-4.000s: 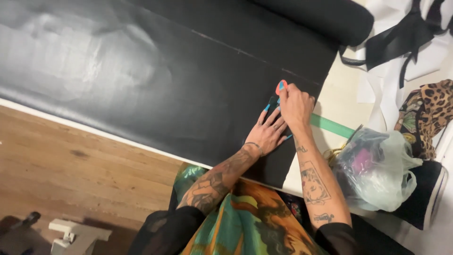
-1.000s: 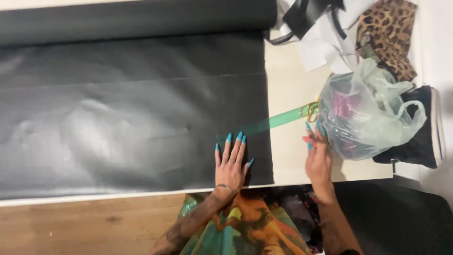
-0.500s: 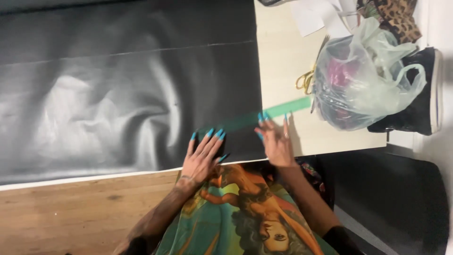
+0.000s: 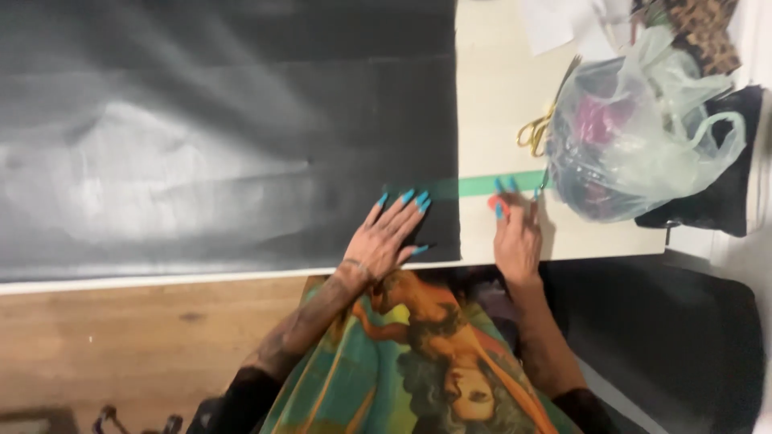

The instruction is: Marking straight lines on a large piece of black leather using a ruler and tailor's chalk

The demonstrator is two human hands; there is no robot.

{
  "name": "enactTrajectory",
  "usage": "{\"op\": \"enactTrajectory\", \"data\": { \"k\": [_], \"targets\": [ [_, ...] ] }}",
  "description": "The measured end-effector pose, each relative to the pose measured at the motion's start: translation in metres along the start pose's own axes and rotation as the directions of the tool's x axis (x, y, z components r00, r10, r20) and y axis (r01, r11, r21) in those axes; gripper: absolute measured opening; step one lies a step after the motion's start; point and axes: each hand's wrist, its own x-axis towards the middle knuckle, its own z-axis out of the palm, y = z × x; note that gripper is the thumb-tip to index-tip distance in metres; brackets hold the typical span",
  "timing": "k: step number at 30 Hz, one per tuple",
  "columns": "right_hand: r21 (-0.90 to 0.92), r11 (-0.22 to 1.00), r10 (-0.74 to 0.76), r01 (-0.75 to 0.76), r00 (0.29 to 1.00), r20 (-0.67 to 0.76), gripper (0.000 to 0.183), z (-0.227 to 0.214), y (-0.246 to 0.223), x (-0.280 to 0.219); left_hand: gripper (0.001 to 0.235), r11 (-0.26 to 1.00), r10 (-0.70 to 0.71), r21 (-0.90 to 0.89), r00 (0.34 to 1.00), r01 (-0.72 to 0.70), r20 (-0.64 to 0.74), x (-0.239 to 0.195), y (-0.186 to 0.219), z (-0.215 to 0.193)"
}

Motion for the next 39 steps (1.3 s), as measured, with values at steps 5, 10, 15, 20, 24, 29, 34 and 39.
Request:
{"op": "enactTrajectory", "data": {
  "k": [5,10,15,20,24,29,34,39],
  "targets": [
    [0.213,0.977,-0.017,0.008,0.999,0.038,0.02,-0.034,-0.041,0.036,0.056,1.0,-0.009,0.024,0.999,0.009,-0.032,0.001,0.0,-0.007],
    [0.336,0.941,0.001,-0.03,0.996,0.085,0.022,-0.031,-0.05,0.028,0.055,1.0,-0.021,0.018,0.999,0.021,-0.049,-0.002,0.004,-0.009],
    [0.358,0.934,-0.024,0.003,0.998,0.055,0.026,-0.005,-0.037,0.005,0.05,0.993,-0.105,0.059,0.994,0.107,-0.036,-0.01,0.009,-0.01],
    [0.319,0.948,-0.024,0.015,0.999,0.023,0.026,0.004,-0.032,0.0,0.05,0.991,-0.115,0.066,0.993,0.117,-0.03,-0.011,0.012,-0.007],
    [0.274,0.962,-0.012,0.011,1.0,0.002,0.028,0.011,-0.031,-0.004,0.051,0.992,-0.114,0.05,0.993,0.115,-0.033,-0.008,0.012,-0.005],
    [0.285,0.958,0.02,-0.013,1.0,-0.02,0.027,0.004,-0.038,-0.001,0.052,0.991,-0.114,0.071,0.993,0.115,-0.018,-0.005,0.013,-0.009],
    [0.264,0.964,0.054,-0.043,0.998,-0.035,0.028,0.01,-0.034,-0.007,0.053,0.988,-0.119,0.099,0.993,0.12,-0.015,-0.007,0.016,-0.004],
    [0.285,0.957,0.067,-0.053,0.997,-0.038,0.027,0.006,-0.036,-0.004,0.054,0.987,-0.13,0.1,0.991,0.128,0.015,-0.011,0.016,-0.001]
  ]
}}
